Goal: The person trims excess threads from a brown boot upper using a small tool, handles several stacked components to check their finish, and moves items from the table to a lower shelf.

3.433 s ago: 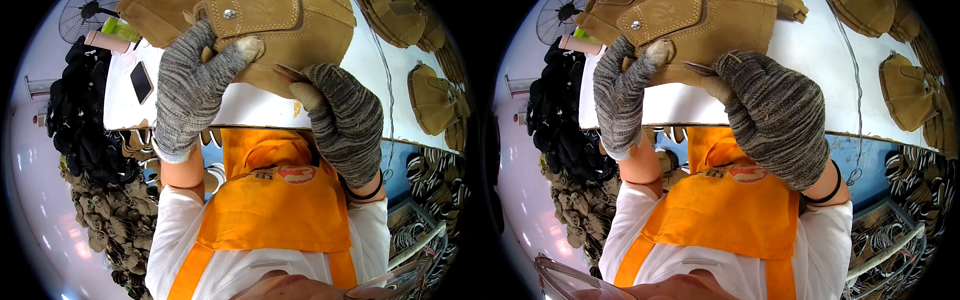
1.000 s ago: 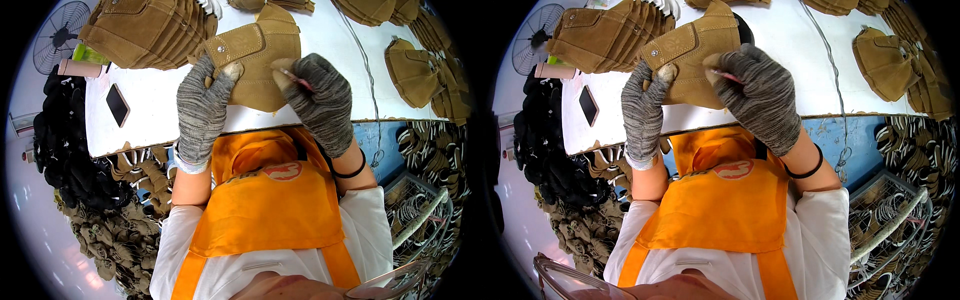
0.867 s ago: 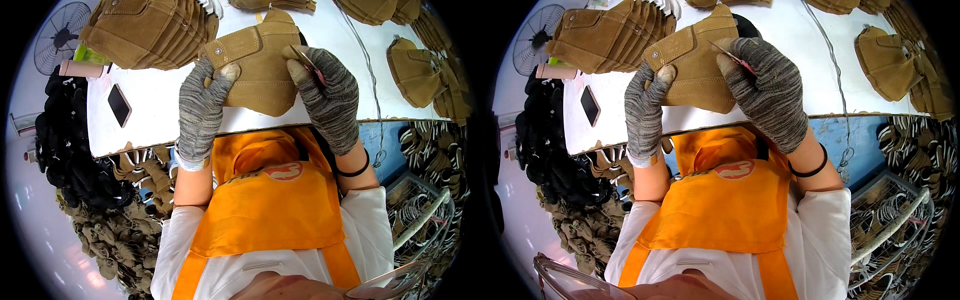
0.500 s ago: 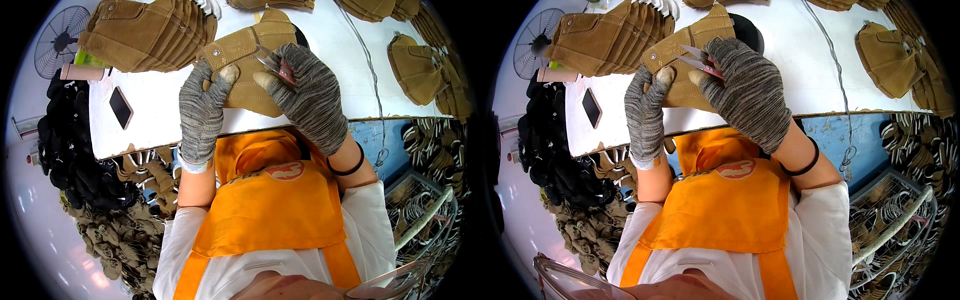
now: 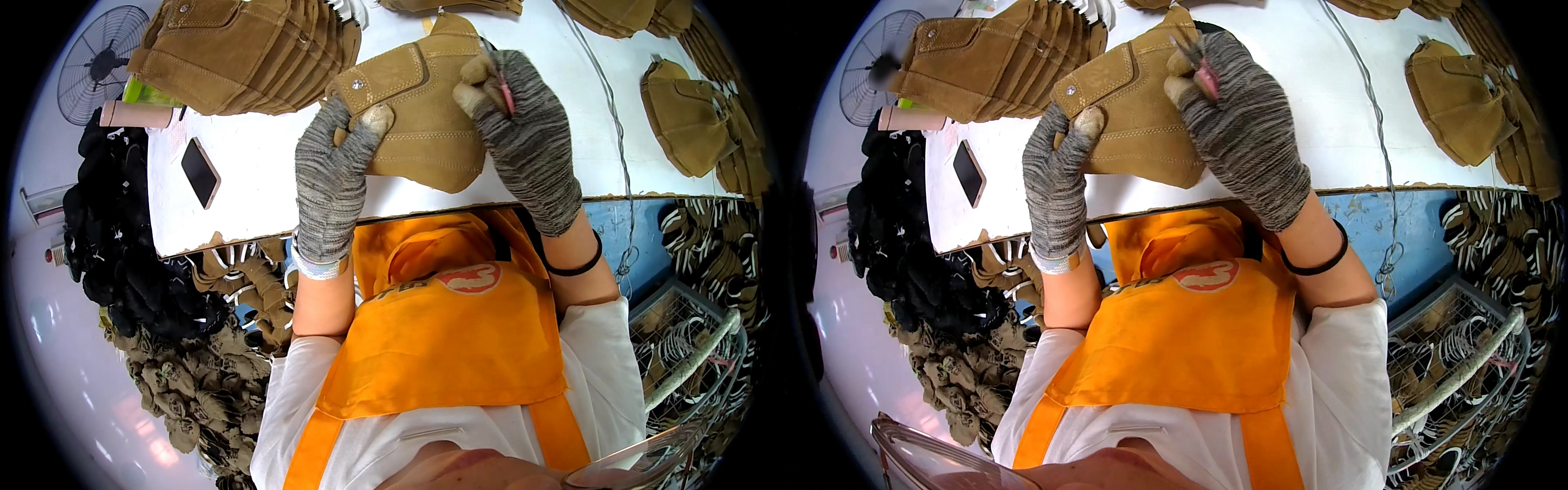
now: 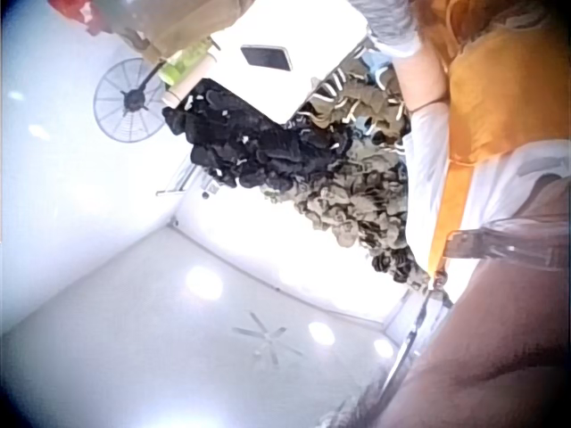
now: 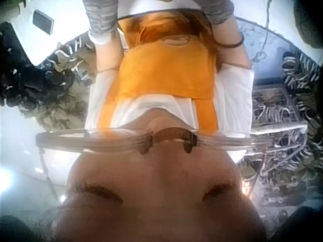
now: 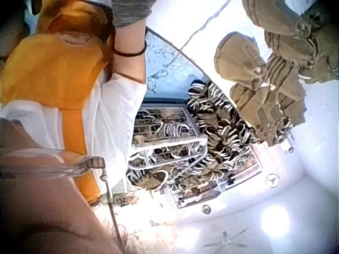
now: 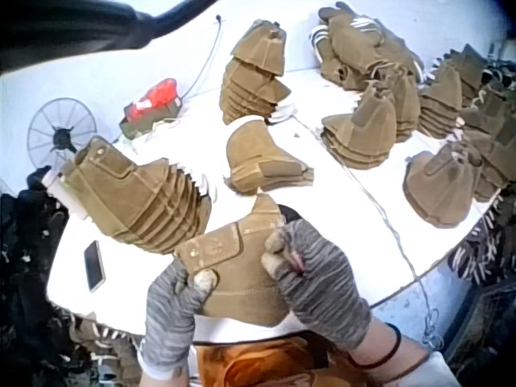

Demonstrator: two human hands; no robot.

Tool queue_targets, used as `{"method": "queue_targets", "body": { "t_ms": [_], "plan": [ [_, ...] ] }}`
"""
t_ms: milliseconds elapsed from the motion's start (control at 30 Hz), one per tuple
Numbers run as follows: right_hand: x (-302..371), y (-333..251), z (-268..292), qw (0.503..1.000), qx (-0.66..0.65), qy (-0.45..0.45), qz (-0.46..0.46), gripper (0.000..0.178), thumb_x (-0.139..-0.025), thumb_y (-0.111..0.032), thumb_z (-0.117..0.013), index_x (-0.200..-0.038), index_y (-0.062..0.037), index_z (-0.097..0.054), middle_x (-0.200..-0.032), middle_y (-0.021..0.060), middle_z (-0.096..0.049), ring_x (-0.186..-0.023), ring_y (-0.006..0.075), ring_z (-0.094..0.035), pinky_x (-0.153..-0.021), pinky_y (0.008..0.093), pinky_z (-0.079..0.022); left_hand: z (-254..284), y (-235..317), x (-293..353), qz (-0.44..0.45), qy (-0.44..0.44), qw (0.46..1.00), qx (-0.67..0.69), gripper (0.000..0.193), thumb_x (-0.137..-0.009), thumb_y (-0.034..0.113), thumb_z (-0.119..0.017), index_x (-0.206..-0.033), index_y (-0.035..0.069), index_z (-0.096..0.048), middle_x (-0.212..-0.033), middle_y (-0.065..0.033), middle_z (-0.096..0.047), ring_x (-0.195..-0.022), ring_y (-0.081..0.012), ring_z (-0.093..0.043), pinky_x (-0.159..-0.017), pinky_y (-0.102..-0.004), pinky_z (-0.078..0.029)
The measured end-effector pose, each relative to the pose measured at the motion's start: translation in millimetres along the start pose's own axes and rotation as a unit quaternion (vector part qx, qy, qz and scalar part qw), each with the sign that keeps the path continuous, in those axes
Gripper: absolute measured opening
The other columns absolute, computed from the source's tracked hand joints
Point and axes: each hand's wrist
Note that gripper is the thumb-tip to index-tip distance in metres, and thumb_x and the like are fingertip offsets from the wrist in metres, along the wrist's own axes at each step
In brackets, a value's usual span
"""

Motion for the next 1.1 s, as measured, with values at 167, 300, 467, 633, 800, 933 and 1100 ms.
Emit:
{"method": "queue_targets", "body": {
  "t_ms": [167,300,467,633,800,933,1100],
  "plan": [
    [5,10,-12,0.995,0.001,0.022,0.099,0.045,-0.080,-0.025,-0.078,-0.113,-0.0003,-0.059,-0.095,0.0125,-0.067,-0.085,0.0230,-0.068,-0.076,0.0328,-0.057,2,-1,-2,0.019,-0.007,1.000,0.001,0.036,-0.092,0.022,-0.065,-0.123,0.003,-0.062,-0.104,-0.0078,-0.068,-0.092,-0.0138,-0.061,-0.084,-0.0284,-0.049],
    [2,27,-15,0.996,0.037,0.022,0.079,0.052,-0.076,-0.028,-0.081,-0.111,0.0011,-0.059,-0.097,0.0131,-0.067,-0.086,0.0228,-0.068,-0.079,0.0326,-0.056,-1,4,0,0.000,-0.016,1.000,-0.022,0.036,-0.091,0.022,-0.066,-0.122,0.003,-0.063,-0.104,-0.0077,-0.068,-0.091,-0.0138,-0.061,-0.084,-0.0282,-0.049],
    [-21,49,19,0.958,0.193,0.131,0.165,0.028,-0.088,-0.028,-0.069,-0.102,-0.0049,-0.064,-0.091,0.0112,-0.067,-0.084,0.0242,-0.065,-0.076,0.0337,-0.054,9,3,-2,0.004,0.013,1.000,-0.003,0.036,-0.089,0.022,-0.067,-0.120,0.004,-0.064,-0.104,-0.0071,-0.068,-0.092,-0.0144,-0.061,-0.086,-0.0288,-0.048],
    [-24,89,61,0.917,0.364,0.046,-0.154,0.041,-0.090,-0.042,-0.063,-0.108,-0.0051,-0.064,-0.095,0.0169,-0.067,-0.089,0.0292,-0.064,-0.083,0.0392,-0.051,26,5,-2,0.008,0.060,0.997,0.049,0.037,-0.086,0.021,-0.070,-0.119,0.004,-0.066,-0.105,-0.0069,-0.068,-0.093,-0.0152,-0.061,-0.088,-0.0301,-0.048],
    [-15,97,62,0.900,0.385,0.032,-0.202,0.042,-0.089,-0.043,-0.063,-0.108,-0.0058,-0.065,-0.098,0.0159,-0.067,-0.090,0.0309,-0.064,-0.085,0.0410,-0.051,28,15,-5,-0.017,0.053,0.998,0.015,0.037,-0.084,0.026,-0.073,-0.114,0.005,-0.068,-0.101,-0.0068,-0.070,-0.092,-0.0150,-0.063,-0.087,-0.0308,-0.049],
    [-13,81,55,0.919,0.379,0.065,-0.088,0.041,-0.089,-0.040,-0.066,-0.113,-0.0059,-0.065,-0.100,0.0118,-0.066,-0.091,0.0249,-0.065,-0.082,0.0368,-0.052,30,25,-6,-0.056,0.055,0.994,-0.070,0.038,-0.085,0.031,-0.073,-0.113,0.005,-0.069,-0.095,-0.0061,-0.071,-0.086,-0.0143,-0.064,-0.082,-0.0291,-0.051],
    [6,16,29,0.985,-0.152,-0.038,-0.066,0.037,-0.092,-0.031,-0.065,-0.119,-0.0064,-0.062,-0.110,0.0075,-0.064,-0.100,0.0165,-0.062,-0.085,0.0293,-0.053,41,42,-16,-0.147,0.014,0.965,-0.216,0.041,-0.085,0.034,-0.073,-0.113,0.004,-0.068,-0.093,-0.0089,-0.071,-0.085,-0.0173,-0.068,-0.080,-0.0297,-0.053]
  ]
}}
Point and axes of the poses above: each hand's wrist, its own x-axis away from the middle knuckle, its own z-axis out of the back of the hand, y = z × x
